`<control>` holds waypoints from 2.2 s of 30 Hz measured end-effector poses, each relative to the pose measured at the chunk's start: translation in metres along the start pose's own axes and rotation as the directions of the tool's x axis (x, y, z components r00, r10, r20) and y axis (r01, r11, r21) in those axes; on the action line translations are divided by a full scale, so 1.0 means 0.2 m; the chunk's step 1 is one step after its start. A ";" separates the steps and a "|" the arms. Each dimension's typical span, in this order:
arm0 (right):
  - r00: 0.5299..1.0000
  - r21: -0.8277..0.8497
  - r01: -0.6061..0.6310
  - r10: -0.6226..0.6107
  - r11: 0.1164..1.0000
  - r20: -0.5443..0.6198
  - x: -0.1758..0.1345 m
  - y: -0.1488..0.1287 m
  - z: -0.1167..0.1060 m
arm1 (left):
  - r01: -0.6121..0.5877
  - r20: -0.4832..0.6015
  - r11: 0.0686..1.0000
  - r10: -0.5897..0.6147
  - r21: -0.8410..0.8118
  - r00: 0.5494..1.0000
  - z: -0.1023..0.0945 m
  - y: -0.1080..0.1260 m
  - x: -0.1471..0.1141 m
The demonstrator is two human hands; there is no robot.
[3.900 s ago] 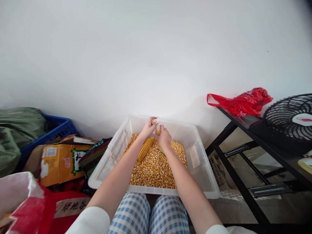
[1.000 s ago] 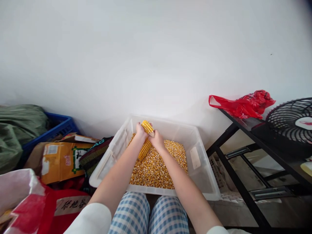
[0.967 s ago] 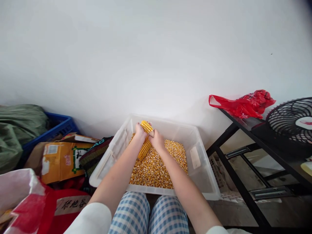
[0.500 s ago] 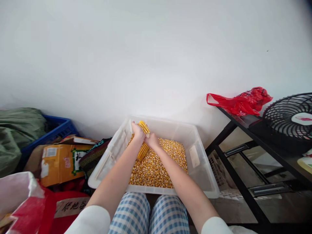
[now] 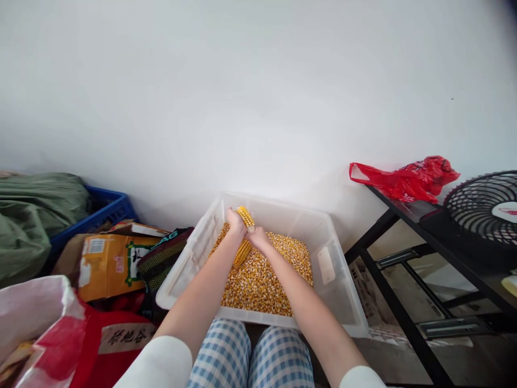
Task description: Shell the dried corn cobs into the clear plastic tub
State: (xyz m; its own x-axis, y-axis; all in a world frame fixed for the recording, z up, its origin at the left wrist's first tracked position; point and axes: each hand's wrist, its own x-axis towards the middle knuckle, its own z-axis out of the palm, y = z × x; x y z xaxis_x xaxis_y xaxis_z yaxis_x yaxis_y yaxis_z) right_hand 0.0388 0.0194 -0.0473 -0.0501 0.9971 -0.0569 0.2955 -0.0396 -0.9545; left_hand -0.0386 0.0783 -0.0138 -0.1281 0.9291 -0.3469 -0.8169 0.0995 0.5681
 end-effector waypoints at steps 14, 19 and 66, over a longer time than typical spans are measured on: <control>0.951 0.531 -0.202 0.035 0.823 0.307 0.05 -0.06 -0.28 | -0.027 0.595 0.927 -0.217 0.374 0.774 0.08 -0.07 -0.19; 0.942 0.574 -0.221 0.021 0.788 0.334 0.05 -0.06 -0.26 | -0.102 0.625 0.907 -0.196 0.408 0.756 0.09 -0.06 -0.22; 0.946 0.572 -0.190 -0.006 0.798 0.323 0.06 0.00 -0.21 | -0.590 0.517 0.382 0.283 0.712 0.808 0.09 -0.15 -0.14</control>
State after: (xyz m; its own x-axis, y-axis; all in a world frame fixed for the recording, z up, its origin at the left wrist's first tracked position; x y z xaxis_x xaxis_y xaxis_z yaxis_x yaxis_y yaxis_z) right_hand 0.0770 0.0346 -0.0352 -0.3572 0.9231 -0.1426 -0.3009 -0.2583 -0.9180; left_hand -0.0009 0.0561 -0.0083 -0.0436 0.9628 0.2667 0.1637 -0.2564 0.9526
